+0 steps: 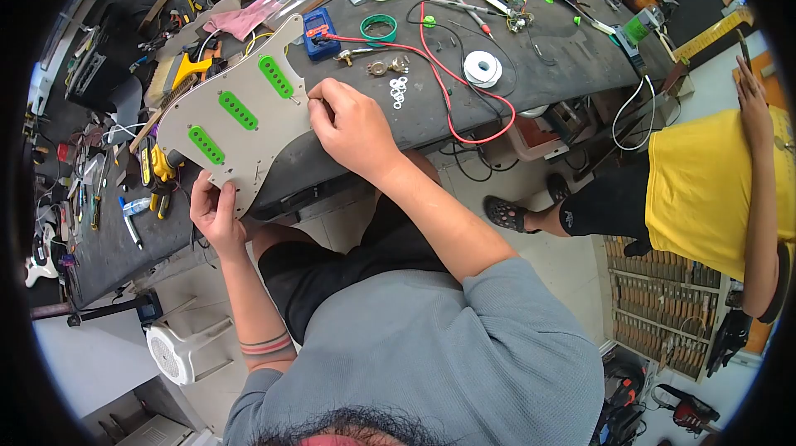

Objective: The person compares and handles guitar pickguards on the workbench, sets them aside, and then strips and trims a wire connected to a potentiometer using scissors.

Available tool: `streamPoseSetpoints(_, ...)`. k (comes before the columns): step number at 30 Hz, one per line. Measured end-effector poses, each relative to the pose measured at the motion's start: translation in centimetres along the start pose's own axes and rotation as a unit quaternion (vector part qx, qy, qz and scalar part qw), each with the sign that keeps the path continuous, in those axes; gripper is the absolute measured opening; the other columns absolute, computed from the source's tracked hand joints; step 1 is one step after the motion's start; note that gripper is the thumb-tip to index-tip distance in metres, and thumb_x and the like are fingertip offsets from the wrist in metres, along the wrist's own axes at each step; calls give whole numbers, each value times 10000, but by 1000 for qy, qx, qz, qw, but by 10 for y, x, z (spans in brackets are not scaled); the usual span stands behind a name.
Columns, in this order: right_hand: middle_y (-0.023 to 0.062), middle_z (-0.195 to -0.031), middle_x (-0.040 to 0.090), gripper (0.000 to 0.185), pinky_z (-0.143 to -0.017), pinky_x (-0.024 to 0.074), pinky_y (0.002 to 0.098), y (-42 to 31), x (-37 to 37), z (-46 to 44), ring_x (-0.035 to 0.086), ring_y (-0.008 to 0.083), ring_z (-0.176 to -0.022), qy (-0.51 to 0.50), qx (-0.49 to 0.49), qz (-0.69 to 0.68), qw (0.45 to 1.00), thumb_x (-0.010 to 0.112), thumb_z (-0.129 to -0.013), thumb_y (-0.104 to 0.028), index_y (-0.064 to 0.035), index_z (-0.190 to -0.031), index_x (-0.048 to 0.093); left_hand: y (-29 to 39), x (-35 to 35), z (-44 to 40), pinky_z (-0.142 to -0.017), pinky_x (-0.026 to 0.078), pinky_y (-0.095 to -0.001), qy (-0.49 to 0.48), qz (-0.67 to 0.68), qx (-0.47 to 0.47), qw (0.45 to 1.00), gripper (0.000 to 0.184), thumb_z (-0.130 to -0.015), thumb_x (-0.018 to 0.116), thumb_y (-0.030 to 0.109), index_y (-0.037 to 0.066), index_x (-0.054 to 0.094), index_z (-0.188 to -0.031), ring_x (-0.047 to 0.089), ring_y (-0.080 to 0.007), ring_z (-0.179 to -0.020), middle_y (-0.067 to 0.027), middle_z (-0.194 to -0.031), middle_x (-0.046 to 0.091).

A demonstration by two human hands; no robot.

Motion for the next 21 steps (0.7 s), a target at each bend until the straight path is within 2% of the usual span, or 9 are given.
streamPoseSetpoints(19, 169, -922, 746, 100, -735, 562, 476, 1, 1, 0, 733, 365, -789, -1, 7, 2, 1000, 689, -1057, -120, -21, -1066, 697, 5, 5, -2, -1063, 491, -315, -1, -2, 0, 1000, 270, -1019, 742, -49, -63, 705, -1286, 677, -164, -1157, -110, -1324, 732)
streamPoseSetpoints(21, 152, -913, 725, 114, -737, 548, 424, 2, 1, 1, 707, 295, -787, -3, 6, 0, 1000, 695, -1064, -110, 3, -1082, 706, 5, 5, -1, -1059, 490, -313, 6, -4, -2, 1000, 268, -1019, 743, -44, -63, 707, -1283, 675, -163, -1152, -109, -1320, 732)
Point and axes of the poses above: each hand's wrist, its own z-axis away from the middle knuckle, its own x-axis out of the palm, y = z × x, the point moved 3 cm from there along -z, towards the middle knuckle
